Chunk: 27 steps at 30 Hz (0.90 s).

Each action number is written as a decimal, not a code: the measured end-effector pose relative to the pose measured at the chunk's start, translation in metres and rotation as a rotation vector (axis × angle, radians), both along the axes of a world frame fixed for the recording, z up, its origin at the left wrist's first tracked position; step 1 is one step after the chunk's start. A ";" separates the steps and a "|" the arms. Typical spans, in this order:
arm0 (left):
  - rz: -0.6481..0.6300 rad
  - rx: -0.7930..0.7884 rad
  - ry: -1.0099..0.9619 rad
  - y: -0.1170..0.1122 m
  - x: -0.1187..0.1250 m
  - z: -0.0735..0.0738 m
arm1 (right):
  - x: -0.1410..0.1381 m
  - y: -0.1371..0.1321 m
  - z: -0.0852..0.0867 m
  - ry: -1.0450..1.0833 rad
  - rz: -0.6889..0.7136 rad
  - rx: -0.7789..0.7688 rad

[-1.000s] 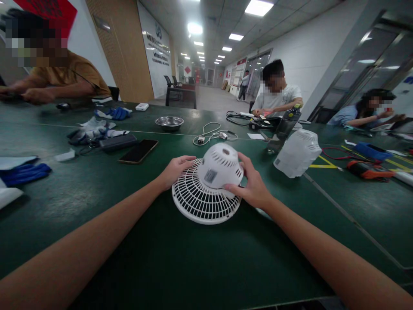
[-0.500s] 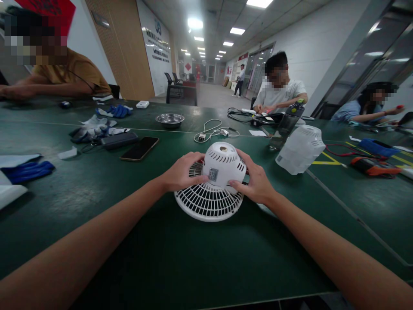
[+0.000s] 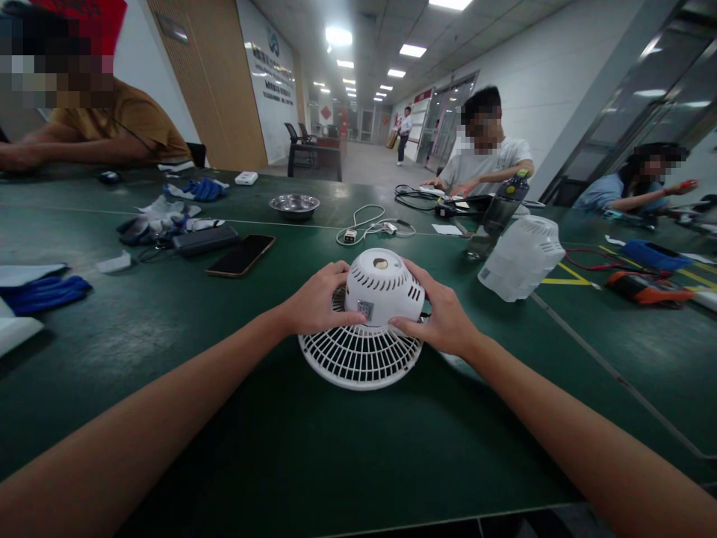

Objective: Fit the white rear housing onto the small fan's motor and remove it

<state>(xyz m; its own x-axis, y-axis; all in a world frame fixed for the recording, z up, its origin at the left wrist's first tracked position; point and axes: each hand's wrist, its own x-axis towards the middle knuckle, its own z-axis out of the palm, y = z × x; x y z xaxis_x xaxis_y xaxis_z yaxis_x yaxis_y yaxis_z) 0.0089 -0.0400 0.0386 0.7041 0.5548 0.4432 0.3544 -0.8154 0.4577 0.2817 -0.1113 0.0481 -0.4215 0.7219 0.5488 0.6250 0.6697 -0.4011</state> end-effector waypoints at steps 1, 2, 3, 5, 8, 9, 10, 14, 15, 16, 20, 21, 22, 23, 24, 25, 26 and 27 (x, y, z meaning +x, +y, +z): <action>0.000 0.000 0.003 0.000 0.000 0.000 | 0.000 0.000 0.000 -0.002 0.004 0.008; 0.000 -0.002 0.006 0.000 0.000 0.001 | 0.001 0.000 0.000 -0.007 0.008 0.015; -0.003 -0.005 0.009 0.000 0.000 0.001 | 0.001 0.000 -0.001 -0.011 0.008 0.021; -0.009 -0.007 0.021 0.000 -0.001 0.001 | 0.001 0.000 -0.002 -0.020 0.000 0.034; -0.014 0.011 0.044 0.001 0.000 0.001 | 0.002 0.000 -0.004 -0.037 -0.012 0.062; -0.014 0.018 0.048 0.001 -0.001 0.001 | 0.003 0.000 -0.003 -0.042 -0.005 0.076; -0.015 0.025 0.049 0.001 -0.001 0.001 | 0.003 0.000 -0.003 -0.049 0.009 0.092; -0.040 0.040 0.039 0.003 -0.003 -0.002 | 0.008 0.001 -0.001 -0.090 0.074 0.155; -0.044 0.044 0.031 0.003 -0.004 -0.003 | 0.010 0.001 -0.001 -0.099 0.078 0.169; -0.044 0.047 0.019 0.003 -0.004 -0.004 | 0.012 0.001 -0.001 -0.099 0.076 0.181; 0.004 0.016 -0.088 0.002 -0.004 -0.007 | 0.014 -0.003 -0.005 -0.039 0.067 0.091; 0.004 -0.001 -0.117 0.000 -0.003 -0.008 | 0.013 -0.005 -0.005 -0.024 0.068 0.040; -0.013 -0.019 -0.144 -0.002 -0.003 -0.009 | 0.012 -0.006 -0.005 -0.017 0.070 -0.007; -0.047 -0.038 -0.164 -0.005 -0.001 -0.009 | 0.010 -0.008 -0.005 -0.019 0.073 -0.042; -0.087 -0.056 -0.178 -0.007 0.000 -0.010 | 0.009 -0.009 -0.004 -0.027 0.078 -0.063; -0.123 -0.069 -0.184 -0.010 0.001 -0.010 | 0.008 -0.010 -0.003 -0.038 0.086 -0.074; -0.145 -0.075 -0.185 -0.013 0.003 -0.011 | 0.007 -0.010 -0.002 -0.048 0.092 -0.079; -0.148 -0.071 -0.182 -0.016 0.005 -0.011 | 0.007 -0.010 0.000 -0.053 0.095 -0.085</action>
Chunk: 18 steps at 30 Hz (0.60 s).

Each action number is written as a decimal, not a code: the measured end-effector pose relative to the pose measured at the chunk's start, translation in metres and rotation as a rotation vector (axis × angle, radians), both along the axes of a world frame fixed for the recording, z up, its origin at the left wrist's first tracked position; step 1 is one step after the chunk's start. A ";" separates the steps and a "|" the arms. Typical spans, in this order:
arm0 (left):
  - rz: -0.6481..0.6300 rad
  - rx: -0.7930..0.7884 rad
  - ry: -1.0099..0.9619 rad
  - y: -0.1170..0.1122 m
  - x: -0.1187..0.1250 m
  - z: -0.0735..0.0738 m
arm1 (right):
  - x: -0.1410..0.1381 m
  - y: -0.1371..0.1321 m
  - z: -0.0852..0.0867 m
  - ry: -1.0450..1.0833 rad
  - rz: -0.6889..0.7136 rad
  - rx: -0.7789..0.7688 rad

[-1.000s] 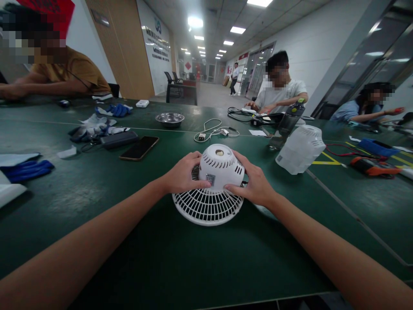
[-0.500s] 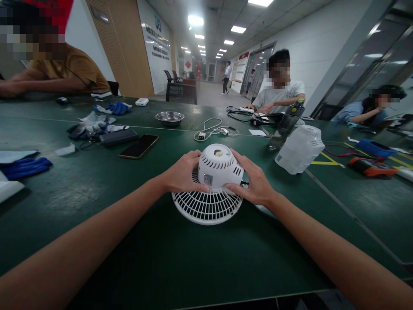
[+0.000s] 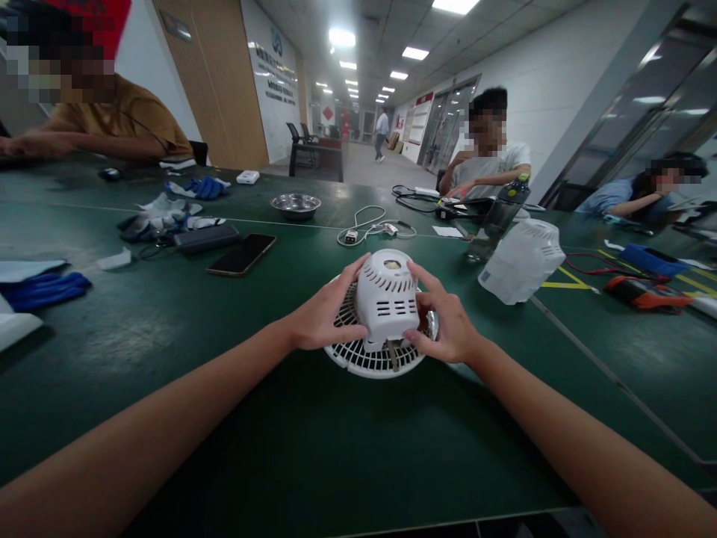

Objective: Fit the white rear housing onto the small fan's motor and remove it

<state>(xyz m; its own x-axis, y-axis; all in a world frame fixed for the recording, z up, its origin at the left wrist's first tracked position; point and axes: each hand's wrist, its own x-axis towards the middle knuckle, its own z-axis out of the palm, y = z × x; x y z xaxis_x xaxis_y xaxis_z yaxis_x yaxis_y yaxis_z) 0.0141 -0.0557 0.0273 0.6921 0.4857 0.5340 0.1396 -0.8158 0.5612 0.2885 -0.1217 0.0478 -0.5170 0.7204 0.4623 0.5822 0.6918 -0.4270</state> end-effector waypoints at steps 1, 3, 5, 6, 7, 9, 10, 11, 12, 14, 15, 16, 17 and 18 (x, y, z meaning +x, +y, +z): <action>0.013 0.013 0.006 -0.002 0.002 -0.001 | 0.000 0.000 0.001 -0.002 0.005 -0.009; 0.055 0.047 0.013 -0.006 0.006 -0.001 | 0.000 0.000 0.003 0.006 0.018 -0.031; 0.080 0.059 0.007 -0.008 0.011 -0.002 | 0.000 0.000 0.004 0.024 0.037 -0.040; 0.083 0.058 0.000 -0.009 0.013 -0.002 | 0.000 0.000 0.003 0.033 0.046 -0.039; 0.083 0.057 -0.006 -0.010 0.014 -0.001 | 0.000 -0.001 0.003 0.039 0.049 -0.035; 0.083 0.066 -0.018 -0.010 0.017 -0.001 | -0.002 -0.001 0.003 0.047 0.042 -0.034; 0.083 0.073 -0.022 -0.010 0.017 0.000 | -0.002 -0.002 0.003 0.049 0.034 -0.042; 0.085 0.080 -0.024 -0.009 0.017 0.001 | -0.003 -0.002 0.003 0.052 0.027 -0.054; 0.085 0.086 -0.025 -0.009 0.017 0.001 | -0.003 -0.002 0.003 0.056 0.022 -0.066; 0.078 0.100 -0.017 -0.006 0.014 0.002 | -0.002 -0.003 0.004 0.058 0.024 -0.081; 0.069 0.106 -0.006 -0.004 0.013 0.001 | -0.002 -0.003 0.005 0.057 0.029 -0.081; 0.059 0.110 0.005 -0.001 0.011 0.001 | -0.001 -0.003 0.006 0.053 0.035 -0.079; 0.052 0.110 0.015 0.001 0.009 -0.001 | 0.000 -0.002 0.006 0.045 0.040 -0.077; 0.049 0.106 0.023 0.003 0.008 -0.003 | 0.001 -0.002 0.006 0.036 0.044 -0.079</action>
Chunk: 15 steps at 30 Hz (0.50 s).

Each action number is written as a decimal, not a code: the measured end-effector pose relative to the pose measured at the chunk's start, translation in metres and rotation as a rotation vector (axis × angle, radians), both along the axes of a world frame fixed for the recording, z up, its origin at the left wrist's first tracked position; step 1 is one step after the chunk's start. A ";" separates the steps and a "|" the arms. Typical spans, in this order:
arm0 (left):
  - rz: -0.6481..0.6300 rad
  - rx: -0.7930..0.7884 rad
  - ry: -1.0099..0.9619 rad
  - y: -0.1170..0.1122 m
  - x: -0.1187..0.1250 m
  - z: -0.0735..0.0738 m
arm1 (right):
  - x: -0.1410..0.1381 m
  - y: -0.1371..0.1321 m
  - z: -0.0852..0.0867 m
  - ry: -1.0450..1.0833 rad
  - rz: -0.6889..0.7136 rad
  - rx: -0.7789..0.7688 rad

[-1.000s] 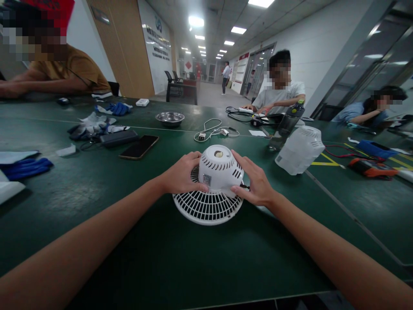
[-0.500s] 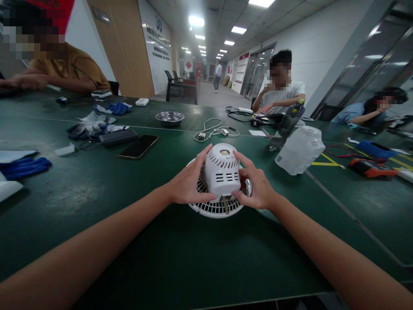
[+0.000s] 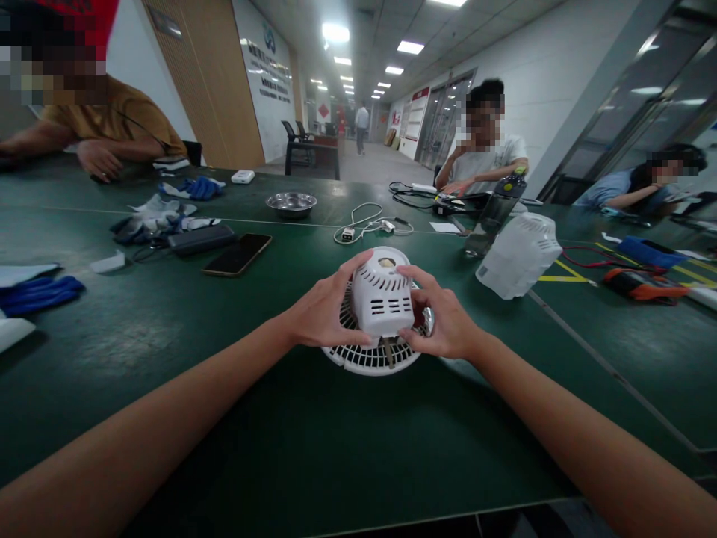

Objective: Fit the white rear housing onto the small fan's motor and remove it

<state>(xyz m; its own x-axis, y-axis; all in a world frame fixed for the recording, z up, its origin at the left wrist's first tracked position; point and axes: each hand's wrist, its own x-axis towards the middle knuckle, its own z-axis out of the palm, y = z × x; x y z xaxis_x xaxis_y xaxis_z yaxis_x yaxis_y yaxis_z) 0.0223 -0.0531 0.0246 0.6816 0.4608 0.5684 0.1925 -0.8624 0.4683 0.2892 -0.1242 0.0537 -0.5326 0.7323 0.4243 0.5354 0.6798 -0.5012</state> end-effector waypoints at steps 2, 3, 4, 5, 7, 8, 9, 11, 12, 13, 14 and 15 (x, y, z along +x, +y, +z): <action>0.012 -0.019 -0.001 0.003 -0.001 -0.004 | 0.001 0.000 -0.001 -0.012 -0.002 -0.012; 0.023 -0.026 -0.007 0.003 -0.001 -0.006 | 0.001 0.000 -0.002 -0.012 -0.008 -0.019; 0.033 -0.029 -0.015 0.003 -0.001 -0.008 | 0.000 0.001 -0.003 -0.005 -0.019 -0.018; 0.043 -0.030 -0.023 0.003 -0.001 -0.009 | 0.000 0.002 -0.004 0.002 -0.037 -0.005; 0.069 -0.029 -0.036 0.004 -0.002 -0.009 | 0.000 0.004 -0.005 0.002 -0.091 0.044; 0.088 -0.032 -0.041 0.005 -0.003 -0.009 | 0.002 0.006 -0.005 -0.005 -0.116 0.072; 0.112 -0.039 -0.044 0.006 -0.005 -0.008 | 0.004 0.008 -0.005 -0.014 -0.131 0.095; 0.177 -0.062 -0.058 0.010 -0.009 -0.007 | 0.012 0.013 -0.004 -0.025 -0.116 0.108; 0.215 -0.078 -0.066 0.013 -0.011 -0.008 | 0.017 0.016 -0.004 -0.020 -0.095 0.102; 0.257 -0.097 -0.078 0.017 -0.014 -0.008 | 0.022 0.018 -0.003 -0.011 -0.075 0.094; 0.299 -0.124 -0.083 0.020 -0.016 -0.009 | 0.028 0.020 -0.003 0.001 -0.062 0.088; 0.341 -0.154 -0.086 0.023 -0.018 -0.011 | 0.032 0.022 -0.003 0.014 -0.062 0.086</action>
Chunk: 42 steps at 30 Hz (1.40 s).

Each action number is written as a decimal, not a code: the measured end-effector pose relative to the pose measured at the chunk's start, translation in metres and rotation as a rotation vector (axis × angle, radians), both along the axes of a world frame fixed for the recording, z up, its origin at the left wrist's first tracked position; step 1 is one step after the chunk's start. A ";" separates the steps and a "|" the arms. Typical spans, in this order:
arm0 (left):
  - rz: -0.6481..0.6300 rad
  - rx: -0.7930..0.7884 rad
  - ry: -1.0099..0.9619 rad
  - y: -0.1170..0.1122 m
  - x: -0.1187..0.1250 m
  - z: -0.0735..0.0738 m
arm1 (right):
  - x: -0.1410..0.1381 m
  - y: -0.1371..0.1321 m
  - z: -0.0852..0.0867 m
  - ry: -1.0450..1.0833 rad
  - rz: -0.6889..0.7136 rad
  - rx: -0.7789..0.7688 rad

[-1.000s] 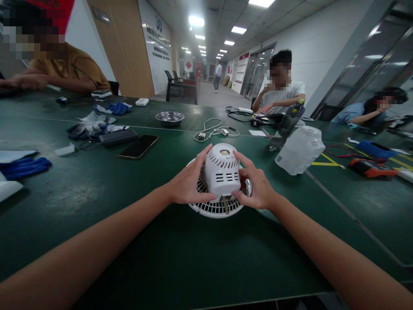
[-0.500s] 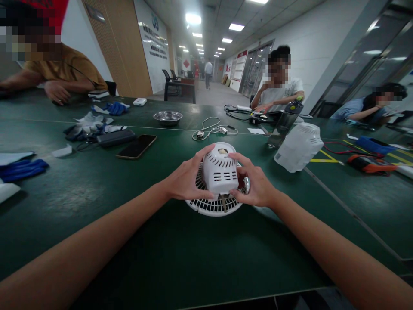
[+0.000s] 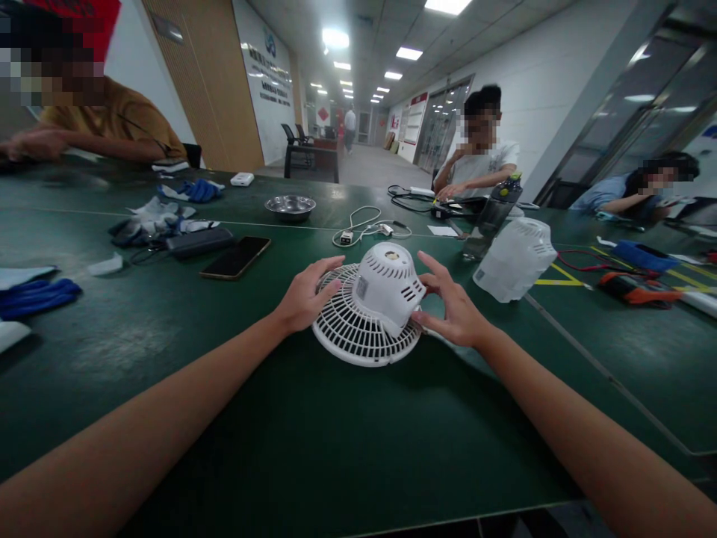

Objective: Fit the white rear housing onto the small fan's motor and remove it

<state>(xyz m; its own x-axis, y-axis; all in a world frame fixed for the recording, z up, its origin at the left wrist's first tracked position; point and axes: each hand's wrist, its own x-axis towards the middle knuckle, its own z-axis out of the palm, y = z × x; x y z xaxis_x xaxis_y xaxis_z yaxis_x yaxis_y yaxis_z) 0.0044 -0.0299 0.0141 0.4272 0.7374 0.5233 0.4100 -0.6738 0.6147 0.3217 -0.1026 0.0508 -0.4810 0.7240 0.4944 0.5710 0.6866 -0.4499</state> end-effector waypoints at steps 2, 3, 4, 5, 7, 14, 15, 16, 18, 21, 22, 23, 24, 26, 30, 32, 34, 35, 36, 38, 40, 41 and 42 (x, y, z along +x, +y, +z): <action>0.055 -0.090 -0.008 0.005 -0.003 -0.003 | 0.007 0.002 0.000 0.035 -0.021 0.010; 0.068 -0.135 -0.008 0.007 -0.004 -0.003 | 0.008 0.003 -0.001 0.060 -0.029 0.015; 0.074 -0.172 -0.006 0.008 -0.004 -0.004 | 0.008 0.003 -0.002 0.085 -0.030 0.014; 0.078 -0.198 -0.001 0.009 -0.005 -0.004 | 0.007 0.003 -0.002 0.106 -0.026 0.004; 0.094 -0.213 0.008 0.009 -0.004 -0.003 | 0.002 0.002 -0.004 0.105 -0.020 -0.029; 0.108 -0.231 -0.018 0.008 -0.004 -0.003 | -0.015 -0.003 -0.006 -0.005 -0.159 -0.016; 0.086 -0.249 -0.044 0.008 -0.005 -0.003 | -0.015 -0.003 -0.006 0.032 -0.176 -0.047; 0.059 -0.269 -0.086 0.008 -0.005 -0.004 | -0.015 -0.003 -0.006 0.078 -0.188 -0.085; 0.006 -0.278 -0.205 0.007 -0.006 -0.004 | -0.013 -0.002 -0.007 0.201 -0.184 -0.158; -0.003 -0.170 -0.353 0.007 -0.006 -0.004 | -0.011 0.004 -0.011 0.441 -0.143 -0.261; 0.011 -0.126 -0.374 0.007 -0.005 -0.004 | -0.012 0.007 -0.013 0.537 -0.141 -0.298; 0.026 -0.100 -0.382 0.008 -0.004 -0.004 | -0.013 0.009 -0.015 0.633 -0.143 -0.337; 0.038 -0.093 -0.382 0.009 -0.004 -0.004 | -0.015 0.010 -0.017 0.722 -0.139 -0.381; 0.035 -0.143 -0.378 0.011 -0.002 -0.007 | -0.023 0.009 -0.020 0.845 -0.078 -0.510; -0.078 -0.435 -0.471 0.008 0.005 -0.013 | -0.039 0.002 -0.022 0.965 0.117 -0.889; -0.096 -0.555 -0.554 0.004 0.009 -0.014 | -0.042 0.000 -0.024 1.034 0.159 -1.010; -0.085 -0.607 -0.588 0.000 0.012 -0.013 | -0.042 0.002 -0.025 1.071 0.188 -1.064; -0.076 -0.615 -0.586 -0.002 0.014 -0.012 | -0.040 0.004 -0.025 1.077 0.197 -1.080; -0.067 -0.613 -0.577 -0.004 0.015 -0.011 | -0.039 0.006 -0.025 1.076 0.200 -1.095; -0.045 -0.593 -0.564 -0.006 0.016 -0.009 | -0.036 0.008 -0.024 1.064 0.191 -1.124; -0.022 -0.577 -0.552 -0.007 0.016 -0.007 | -0.035 0.008 -0.022 1.050 0.174 -1.135; -0.010 -0.573 -0.542 -0.007 0.017 -0.006 | -0.035 0.007 -0.022 1.045 0.168 -1.129; 0.001 -0.569 -0.532 -0.008 0.017 -0.005 | -0.036 0.006 -0.022 1.041 0.163 -1.115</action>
